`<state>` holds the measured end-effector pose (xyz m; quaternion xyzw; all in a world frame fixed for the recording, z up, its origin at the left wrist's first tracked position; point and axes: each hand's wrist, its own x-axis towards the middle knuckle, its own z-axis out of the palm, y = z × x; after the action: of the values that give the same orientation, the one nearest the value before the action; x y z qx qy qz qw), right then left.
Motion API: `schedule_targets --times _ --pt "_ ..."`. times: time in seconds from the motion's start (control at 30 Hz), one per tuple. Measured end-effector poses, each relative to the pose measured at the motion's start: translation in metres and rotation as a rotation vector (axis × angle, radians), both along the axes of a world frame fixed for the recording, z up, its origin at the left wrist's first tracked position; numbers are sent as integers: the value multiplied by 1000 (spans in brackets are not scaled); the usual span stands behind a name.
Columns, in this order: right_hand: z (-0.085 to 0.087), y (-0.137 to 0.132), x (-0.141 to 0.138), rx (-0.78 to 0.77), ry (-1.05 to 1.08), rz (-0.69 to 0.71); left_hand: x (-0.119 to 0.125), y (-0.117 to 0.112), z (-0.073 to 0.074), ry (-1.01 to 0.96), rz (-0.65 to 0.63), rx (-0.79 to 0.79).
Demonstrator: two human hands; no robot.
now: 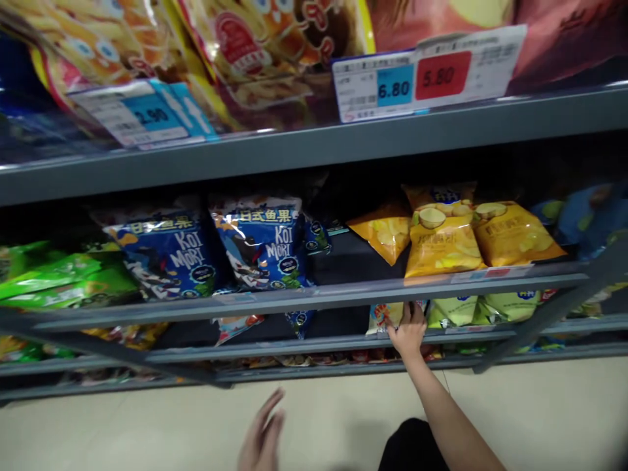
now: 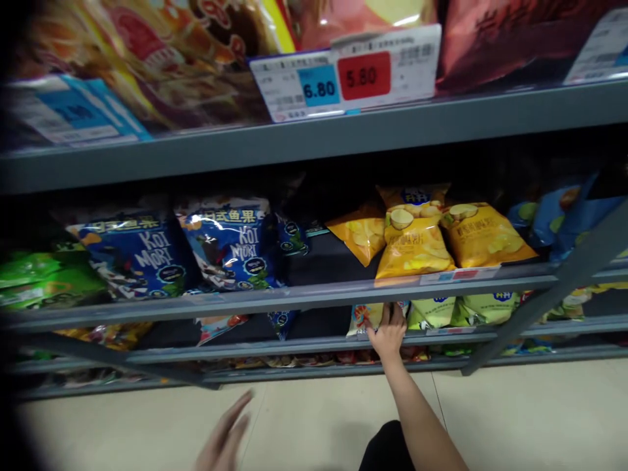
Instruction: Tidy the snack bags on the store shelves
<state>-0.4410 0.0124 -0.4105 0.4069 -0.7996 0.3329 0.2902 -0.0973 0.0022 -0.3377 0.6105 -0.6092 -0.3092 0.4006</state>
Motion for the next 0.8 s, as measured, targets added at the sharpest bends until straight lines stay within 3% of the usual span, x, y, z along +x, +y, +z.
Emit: schedule_targets --times 0.07,0.13,0.17,0.23,0.3,0.4,0.5,0.67,0.8 --pt "0 1 1 4 12 -7 -56 -14 3 108 -259 -25" --pt "1 2 3 11 16 -7 -120 -32 5 187 -411 -85" --pt "1 2 4 15 13 -4 -150 -43 5 211 -403 -119" --pt "1 3 4 23 -7 9 -200 -63 3 308 -405 -43" --pt "0 3 4 32 -35 26 -230 -81 -4 413 -435 93" --pt "-2 3 3 22 -49 57 -245 -99 -15 448 -498 211" --pt "-5 3 3 -6 -42 72 -246 -102 -19 469 -563 265" --pt "-9 3 2 -37 -21 82 -254 -92 -11 484 -648 236" --pt "-13 4 0 -34 -28 81 -242 -98 -4 461 -597 170"
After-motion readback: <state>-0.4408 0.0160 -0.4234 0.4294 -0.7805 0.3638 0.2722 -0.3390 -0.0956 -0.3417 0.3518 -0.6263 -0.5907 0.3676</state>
